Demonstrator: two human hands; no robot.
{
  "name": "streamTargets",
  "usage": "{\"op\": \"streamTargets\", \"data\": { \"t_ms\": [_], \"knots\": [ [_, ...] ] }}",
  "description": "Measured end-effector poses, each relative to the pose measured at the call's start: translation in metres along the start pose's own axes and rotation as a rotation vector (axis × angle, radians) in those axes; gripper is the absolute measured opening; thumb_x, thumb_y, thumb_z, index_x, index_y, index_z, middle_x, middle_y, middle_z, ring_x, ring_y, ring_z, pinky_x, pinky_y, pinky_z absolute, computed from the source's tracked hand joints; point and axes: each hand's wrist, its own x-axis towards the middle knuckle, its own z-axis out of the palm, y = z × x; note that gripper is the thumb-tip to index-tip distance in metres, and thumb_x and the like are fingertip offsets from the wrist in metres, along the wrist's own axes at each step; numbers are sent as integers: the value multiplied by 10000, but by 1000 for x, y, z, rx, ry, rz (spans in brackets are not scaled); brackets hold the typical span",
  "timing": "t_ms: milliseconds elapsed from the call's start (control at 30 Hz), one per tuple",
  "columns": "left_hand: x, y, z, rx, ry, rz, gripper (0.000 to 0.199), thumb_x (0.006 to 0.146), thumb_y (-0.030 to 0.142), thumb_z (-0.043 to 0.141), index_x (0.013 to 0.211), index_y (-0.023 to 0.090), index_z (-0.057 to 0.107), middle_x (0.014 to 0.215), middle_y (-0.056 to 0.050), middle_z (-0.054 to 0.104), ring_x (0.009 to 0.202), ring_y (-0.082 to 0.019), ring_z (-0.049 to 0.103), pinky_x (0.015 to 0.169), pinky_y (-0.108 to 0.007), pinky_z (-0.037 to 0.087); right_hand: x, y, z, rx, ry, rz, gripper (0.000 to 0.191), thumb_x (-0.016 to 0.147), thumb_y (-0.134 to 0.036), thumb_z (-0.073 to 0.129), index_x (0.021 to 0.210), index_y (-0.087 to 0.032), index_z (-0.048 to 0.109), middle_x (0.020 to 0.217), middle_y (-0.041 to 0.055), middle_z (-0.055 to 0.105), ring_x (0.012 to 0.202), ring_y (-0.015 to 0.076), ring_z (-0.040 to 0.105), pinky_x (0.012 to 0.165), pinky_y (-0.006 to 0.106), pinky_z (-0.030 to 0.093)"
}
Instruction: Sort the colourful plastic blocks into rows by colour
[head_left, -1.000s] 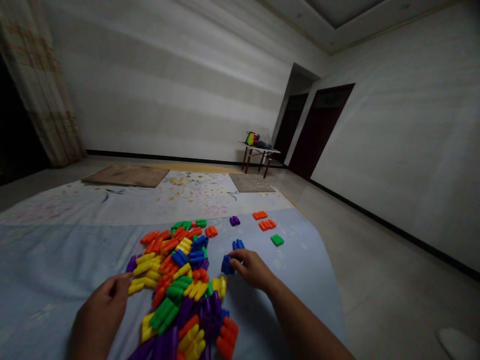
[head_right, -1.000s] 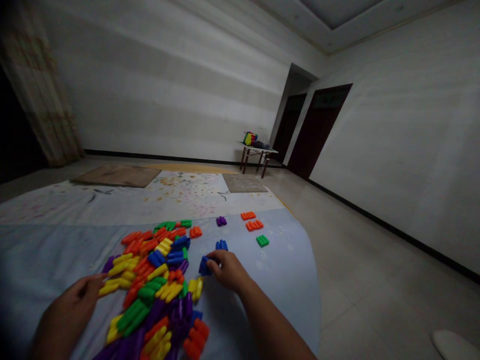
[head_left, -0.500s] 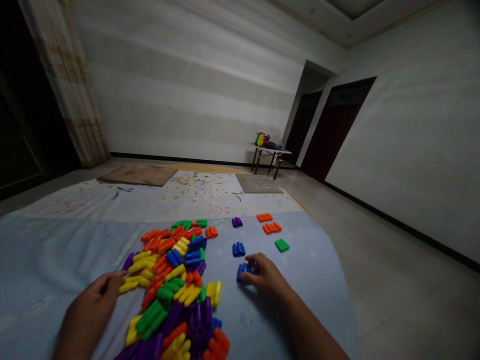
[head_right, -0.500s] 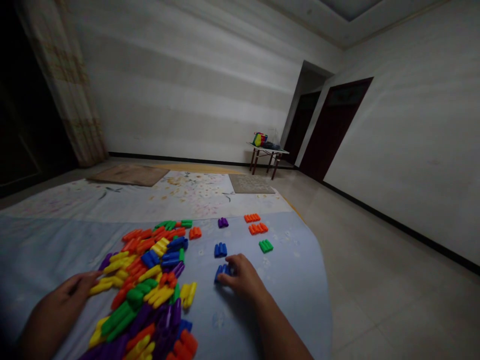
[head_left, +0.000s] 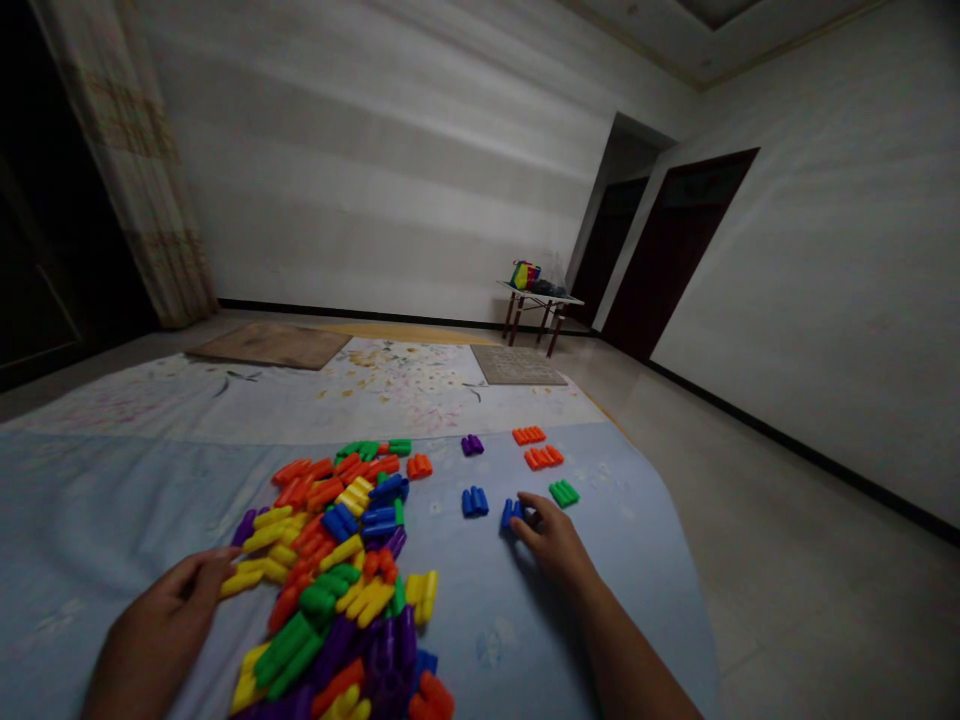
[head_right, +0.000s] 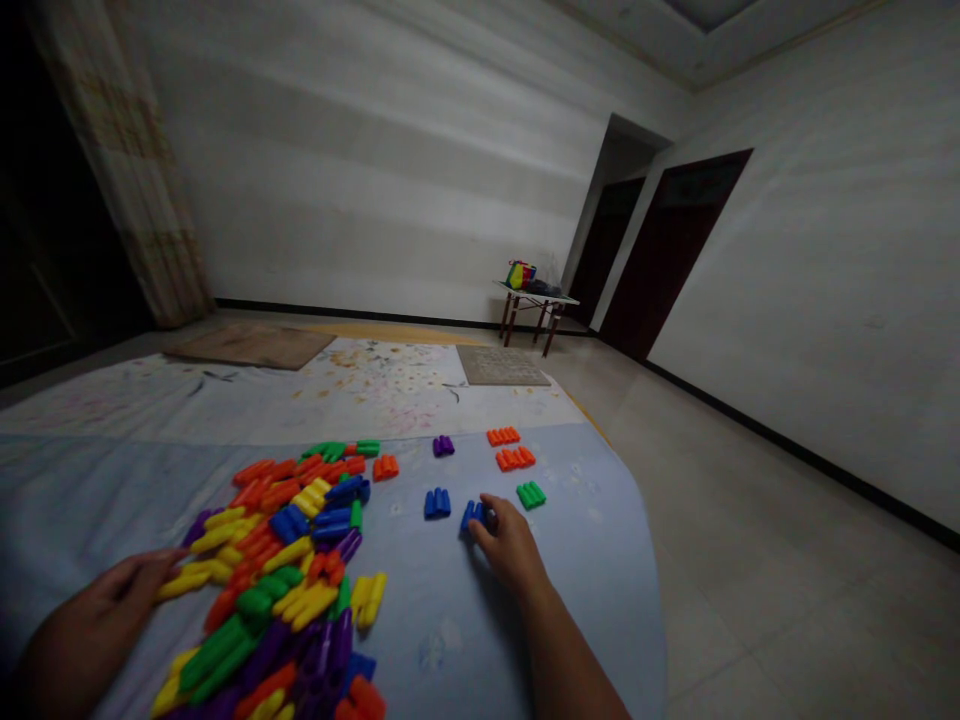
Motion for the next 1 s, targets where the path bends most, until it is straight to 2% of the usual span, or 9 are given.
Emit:
{"op": "streamTargets", "data": {
  "t_ms": [133, 267, 400, 633, 733, 1000],
  "knots": [
    [-2, 4, -2, -4, -13, -28, 471, 775, 566, 290, 942, 240, 585, 992, -33, 660, 894, -217, 597, 779, -291, 448, 0, 2, 2, -30, -7, -25, 490, 683, -352, 606, 1130, -152, 578, 1044, 92, 609, 824, 183, 586, 795, 309, 474],
    [-7, 10, -5, -45, -8, -8, 430, 773, 521, 324, 936, 230, 595, 997, -35, 665, 922, -210, 594, 793, -278, 448, -1, 1, 4, -68, -37, -62, 442, 672, -325, 615, 1083, -165, 610, 1023, 75, 619, 923, 204, 570, 858, 320, 449],
    [-11, 14, -7, -77, 10, 13, 418, 762, 500, 356, 914, 205, 610, 957, -44, 678, 892, -209, 606, 781, -270, 458, 0, 0, 7, -72, -45, -72, 448, 698, -323, 589, 1110, -148, 588, 1043, 85, 611, 900, 201, 574, 842, 327, 455],
    [-10, 13, -6, -69, 69, 73, 395, 764, 473, 381, 881, 195, 637, 915, -51, 694, 843, -212, 624, 734, -267, 475, 0, 0, 10, -100, 24, -81, 436, 706, -307, 579, 1117, -164, 575, 1057, 80, 612, 877, 200, 567, 840, 346, 454],
    [-10, 13, -6, -79, 57, 55, 395, 766, 470, 372, 881, 199, 635, 922, -47, 694, 859, -210, 624, 739, -261, 475, 7, -1, 8, -131, 22, -82, 424, 703, -297, 581, 1107, -165, 582, 1050, 81, 615, 903, 204, 565, 846, 341, 449],
    [-11, 16, -7, -132, 36, 53, 405, 763, 476, 376, 900, 193, 632, 944, -50, 692, 887, -205, 623, 752, -247, 472, 39, -11, 1, -213, -37, -117, 419, 679, -251, 591, 1087, -153, 597, 1049, 87, 626, 808, 178, 596, 802, 309, 455]
  ]
}}
